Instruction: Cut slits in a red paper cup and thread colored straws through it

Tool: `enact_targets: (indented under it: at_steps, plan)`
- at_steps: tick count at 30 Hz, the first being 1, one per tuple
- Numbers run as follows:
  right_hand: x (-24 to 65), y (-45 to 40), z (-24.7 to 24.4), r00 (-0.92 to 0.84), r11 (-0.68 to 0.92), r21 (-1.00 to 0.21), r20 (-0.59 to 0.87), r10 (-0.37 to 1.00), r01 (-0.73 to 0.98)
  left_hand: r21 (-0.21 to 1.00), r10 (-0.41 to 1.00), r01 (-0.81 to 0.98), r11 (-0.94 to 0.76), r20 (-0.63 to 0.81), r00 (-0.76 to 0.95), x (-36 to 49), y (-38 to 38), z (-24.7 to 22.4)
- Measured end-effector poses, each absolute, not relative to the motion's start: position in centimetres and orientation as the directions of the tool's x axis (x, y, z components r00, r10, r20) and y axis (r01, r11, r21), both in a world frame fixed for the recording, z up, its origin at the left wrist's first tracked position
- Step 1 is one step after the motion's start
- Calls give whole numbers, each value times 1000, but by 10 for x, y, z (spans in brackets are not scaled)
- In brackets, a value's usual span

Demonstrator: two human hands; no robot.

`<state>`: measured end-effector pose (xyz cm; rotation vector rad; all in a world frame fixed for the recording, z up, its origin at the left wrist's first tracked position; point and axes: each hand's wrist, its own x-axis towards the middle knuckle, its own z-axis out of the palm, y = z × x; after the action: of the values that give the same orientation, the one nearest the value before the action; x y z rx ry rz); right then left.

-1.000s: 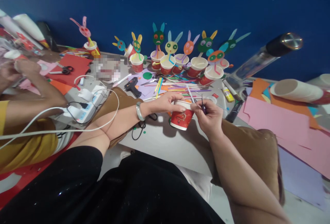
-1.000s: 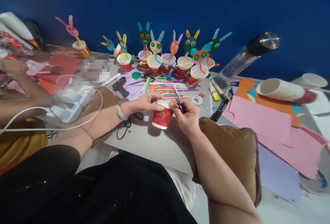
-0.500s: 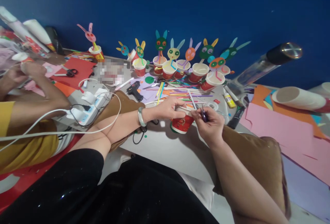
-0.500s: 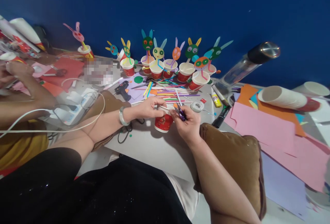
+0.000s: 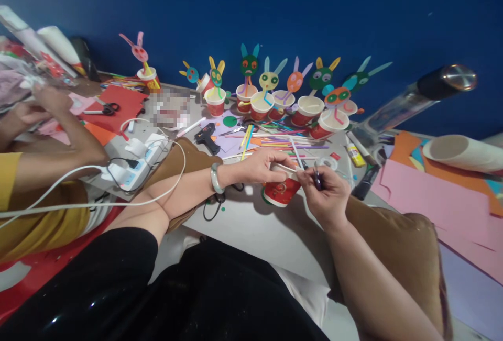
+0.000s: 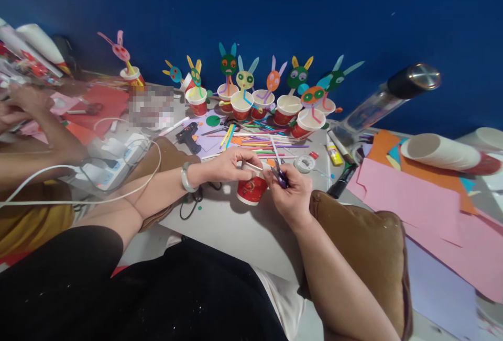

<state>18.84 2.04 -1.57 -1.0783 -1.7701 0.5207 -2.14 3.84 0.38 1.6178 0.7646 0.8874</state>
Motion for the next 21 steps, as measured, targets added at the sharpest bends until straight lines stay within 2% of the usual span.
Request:
enact_targets:
  at_steps: [9, 17, 21]
  plan:
    - [186, 22, -11, -118, 480, -781, 476, 872, 400, 986, 823, 39, -163, 114, 556, -21, 38, 7]
    - [185, 24, -6, -82, 440, -808, 446, 891, 392, 973, 805, 45, -228, 162, 570, -28, 40, 10]
    - [184, 25, -9, -61, 426, -837, 432, 900, 342, 982, 802, 15, -186, 143, 581, -28, 41, 7]
